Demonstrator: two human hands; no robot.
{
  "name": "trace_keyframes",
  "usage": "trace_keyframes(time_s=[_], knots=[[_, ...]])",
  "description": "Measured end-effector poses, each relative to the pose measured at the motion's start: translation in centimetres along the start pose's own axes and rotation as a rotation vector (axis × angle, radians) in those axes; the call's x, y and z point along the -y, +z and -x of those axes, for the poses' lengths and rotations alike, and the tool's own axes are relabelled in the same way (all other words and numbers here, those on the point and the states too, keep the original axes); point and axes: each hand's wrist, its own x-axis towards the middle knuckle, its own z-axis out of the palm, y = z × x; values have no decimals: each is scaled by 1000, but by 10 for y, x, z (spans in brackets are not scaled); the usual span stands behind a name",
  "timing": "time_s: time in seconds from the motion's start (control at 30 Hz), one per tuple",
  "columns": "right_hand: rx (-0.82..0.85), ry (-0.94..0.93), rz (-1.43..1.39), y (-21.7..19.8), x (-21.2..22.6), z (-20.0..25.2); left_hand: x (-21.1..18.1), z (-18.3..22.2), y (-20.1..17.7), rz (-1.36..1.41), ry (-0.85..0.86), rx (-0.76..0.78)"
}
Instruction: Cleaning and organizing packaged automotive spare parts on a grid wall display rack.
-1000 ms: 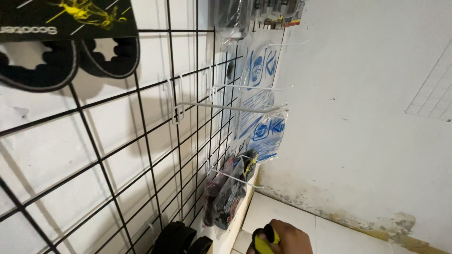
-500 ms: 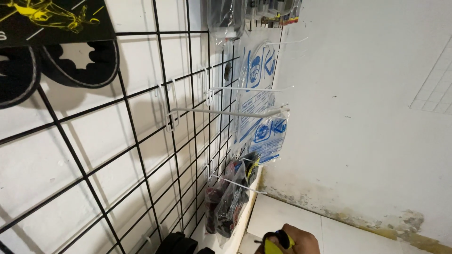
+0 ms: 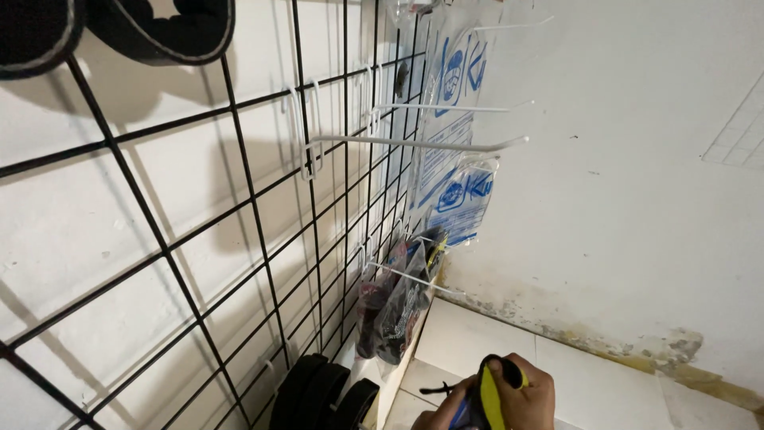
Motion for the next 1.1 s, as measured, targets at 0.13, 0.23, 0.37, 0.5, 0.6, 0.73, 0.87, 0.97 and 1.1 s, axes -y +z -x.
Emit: trace_keyframes(time_s=[0.13,0.23,0.37,0.5,0.6,0.73,0.87,0.97,1.1], knots=[[52,103,-66,-7,13,4,68,-25,16,67,53,1],[84,159,-47,-9,4,5,133,-38,44,145,-23,-242],[-148,101,-118,-3,11,10,53,-10,27,262,250,-181],[-182,191,-348,1,-7,5,15,1,9,328,276,-187],[32,213,-656,12,-17,14,36,-3,12,541,428,-251],[-81,217,-542,21,-15,14,26,1,-3,492,451,-197],[-216,318,-448,27,-48,-2,46,-6,-5,281,361,-232],[-159,327,-448,24,-48,5,56,-11,-5,324,358,-233],[-35,194,-639,30,-112,1,70,-12,-11,49,283,-365]])
